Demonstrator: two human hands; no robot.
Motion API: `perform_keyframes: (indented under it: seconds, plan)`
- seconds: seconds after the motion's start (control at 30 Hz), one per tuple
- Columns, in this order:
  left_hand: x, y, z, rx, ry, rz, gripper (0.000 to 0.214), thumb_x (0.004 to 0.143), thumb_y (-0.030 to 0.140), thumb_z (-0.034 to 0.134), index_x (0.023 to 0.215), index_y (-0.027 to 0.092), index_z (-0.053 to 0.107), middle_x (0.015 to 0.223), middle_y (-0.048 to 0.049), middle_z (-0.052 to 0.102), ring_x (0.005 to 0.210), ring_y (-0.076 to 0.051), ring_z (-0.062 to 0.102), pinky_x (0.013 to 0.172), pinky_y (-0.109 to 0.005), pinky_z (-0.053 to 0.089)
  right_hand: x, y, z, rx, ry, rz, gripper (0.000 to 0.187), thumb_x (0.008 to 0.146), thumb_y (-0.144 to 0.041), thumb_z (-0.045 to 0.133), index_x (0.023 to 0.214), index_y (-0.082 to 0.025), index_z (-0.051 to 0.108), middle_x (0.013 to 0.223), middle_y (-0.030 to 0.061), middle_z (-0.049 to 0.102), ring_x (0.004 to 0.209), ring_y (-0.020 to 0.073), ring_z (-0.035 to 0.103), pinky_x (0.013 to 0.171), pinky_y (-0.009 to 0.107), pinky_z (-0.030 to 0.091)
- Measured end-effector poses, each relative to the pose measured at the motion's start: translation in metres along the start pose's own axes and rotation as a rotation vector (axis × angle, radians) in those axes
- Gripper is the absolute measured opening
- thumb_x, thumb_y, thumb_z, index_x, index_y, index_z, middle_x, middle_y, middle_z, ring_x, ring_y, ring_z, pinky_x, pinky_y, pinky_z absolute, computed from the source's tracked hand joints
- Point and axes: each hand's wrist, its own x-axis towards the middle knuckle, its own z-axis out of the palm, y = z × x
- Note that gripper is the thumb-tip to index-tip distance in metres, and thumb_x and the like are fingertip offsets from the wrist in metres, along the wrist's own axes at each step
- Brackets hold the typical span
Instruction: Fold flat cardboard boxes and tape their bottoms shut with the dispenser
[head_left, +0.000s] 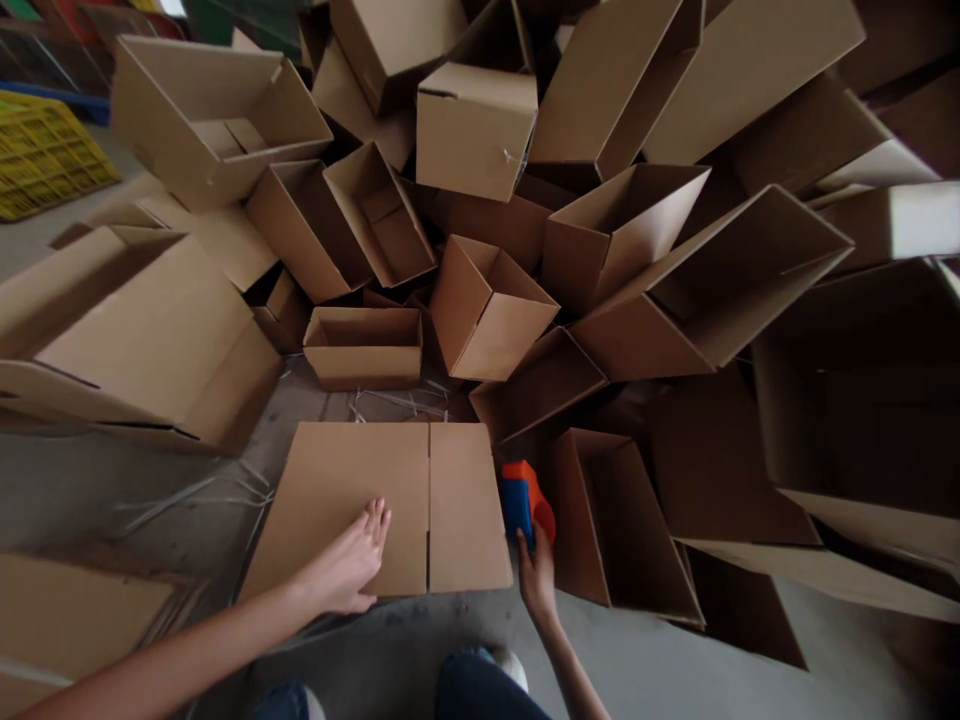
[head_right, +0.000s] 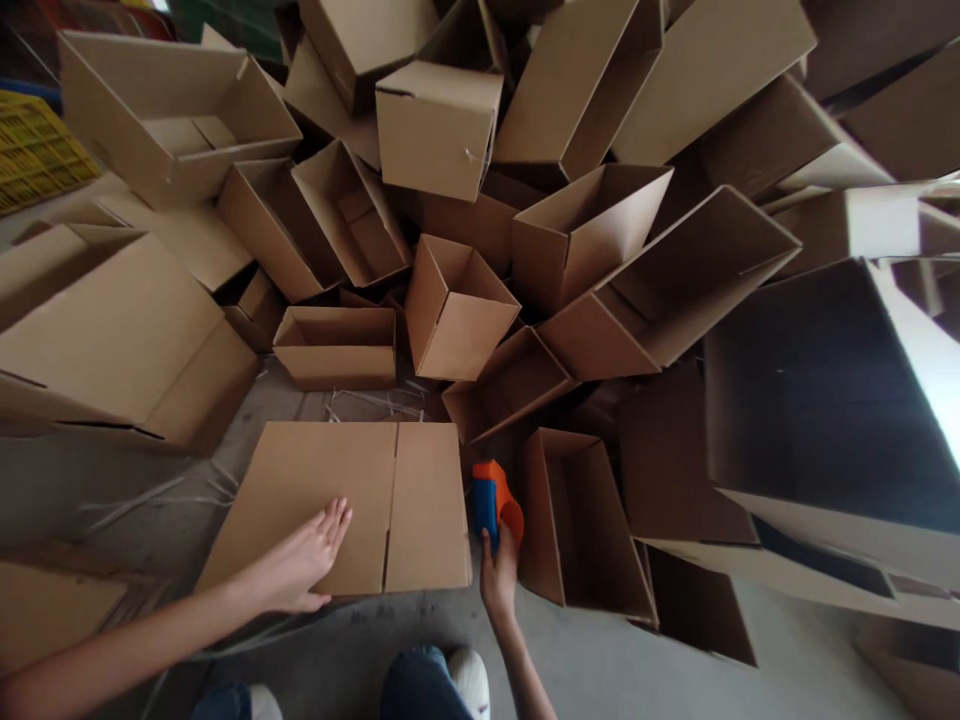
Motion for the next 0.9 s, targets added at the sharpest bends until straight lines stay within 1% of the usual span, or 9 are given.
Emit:
perform_keyframes:
  seconds: [0.1,0.2,0.4,0.5,0.6,0.63,0.7,0.8,0.9]
  plan:
    - [0.003,-0.002,0.004,-0.020,0.015,0.006,0.091,0.073,0.035,0.064,0.147,-0.009,0.035,0.152,-0.0346,0.021,0.145,-0.044,0.023,0.117,-0.052,0.031,0.007,0.009,0.011,-0.079,-0.057,-0.088,0.064,0.078,-0.065,0.045,0.119,-0.019,0.063,0.133,0.0159,0.062,0.131,0.0387,0.049,0.109,0.054,0.037]
    - [0.006,-0.006,0.002,-0.037,0.048,0.002,0.075,0.079,0.028,0.059,0.144,-0.007,0.043,0.149,-0.0339,0.033,0.142,-0.041,0.035,0.114,-0.051,0.036,0.015,0.011,0.013,-0.103,-0.126,-0.122,0.065,0.073,-0.057,0.047,0.121,-0.017,0.063,0.135,0.0172,0.060,0.134,0.0401,0.046,0.110,0.057,0.035]
    - [0.000,-0.032,-0.016,-0.390,0.289,-0.055,0.050,0.089,0.041,0.057,0.132,0.017,0.063,0.139,-0.0172,0.060,0.130,-0.033,0.056,0.111,-0.051,0.039,0.023,-0.016,-0.012,-0.099,-0.142,-0.141,0.069,0.074,-0.056,0.051,0.129,-0.014,0.061,0.139,0.0182,0.057,0.135,0.0377,0.045,0.113,0.057,0.032]
    - [-0.014,-0.054,-0.006,-0.623,0.521,-0.262,0.057,0.091,0.049,0.049,0.140,0.021,0.052,0.149,-0.0126,0.052,0.139,-0.028,0.046,0.116,-0.047,0.034,0.015,-0.040,-0.024,-0.015,-0.253,-0.113,0.068,0.079,-0.063,0.052,0.127,-0.016,0.064,0.135,0.0155,0.061,0.133,0.0335,0.050,0.115,0.051,0.032]
    - [-0.032,-0.074,0.025,-0.858,0.700,-0.726,0.074,0.087,0.055,0.048,0.147,0.013,0.040,0.152,-0.0187,0.045,0.142,-0.031,0.040,0.116,-0.047,0.034,0.002,-0.060,-0.026,0.043,-0.435,0.050,0.078,0.076,-0.073,0.054,0.127,-0.016,0.066,0.137,0.0147,0.061,0.135,0.0340,0.048,0.117,0.050,0.030]
    - [-0.038,-0.078,0.038,-0.912,0.694,-0.904,0.080,0.085,0.056,0.049,0.148,0.008,0.037,0.152,-0.0225,0.043,0.143,-0.034,0.038,0.116,-0.050,0.033,-0.002,-0.064,-0.025,0.048,-0.468,0.094,0.082,0.074,-0.076,0.055,0.129,-0.016,0.065,0.139,0.0141,0.059,0.138,0.0340,0.045,0.118,0.050,0.029]
    - [-0.049,-0.083,0.062,-0.993,0.597,-1.053,0.087,0.082,0.057,0.050,0.147,0.001,0.036,0.153,-0.0272,0.040,0.145,-0.038,0.033,0.118,-0.053,0.028,-0.008,-0.069,-0.020,0.043,-0.492,0.125,0.088,0.072,-0.080,0.055,0.135,-0.019,0.061,0.146,0.0117,0.053,0.142,0.0327,0.039,0.119,0.049,0.027]
    - [-0.057,-0.082,0.083,-1.093,0.462,-1.075,0.083,0.081,0.056,0.048,0.144,0.003,0.043,0.152,-0.0249,0.042,0.147,-0.036,0.030,0.119,-0.051,0.026,-0.013,-0.071,-0.013,0.026,-0.482,0.077,0.094,0.068,-0.081,0.057,0.140,-0.021,0.056,0.151,0.0093,0.047,0.145,0.0306,0.034,0.121,0.047,0.023]
    - [-0.055,-0.078,0.087,-1.112,0.399,-1.074,0.083,0.082,0.056,0.046,0.143,0.000,0.043,0.155,-0.0252,0.038,0.148,-0.034,0.028,0.120,-0.048,0.025,-0.014,-0.071,-0.010,-0.003,-0.462,0.044,0.094,0.068,-0.081,0.056,0.140,-0.021,0.056,0.150,0.0105,0.047,0.144,0.0307,0.036,0.121,0.048,0.022]
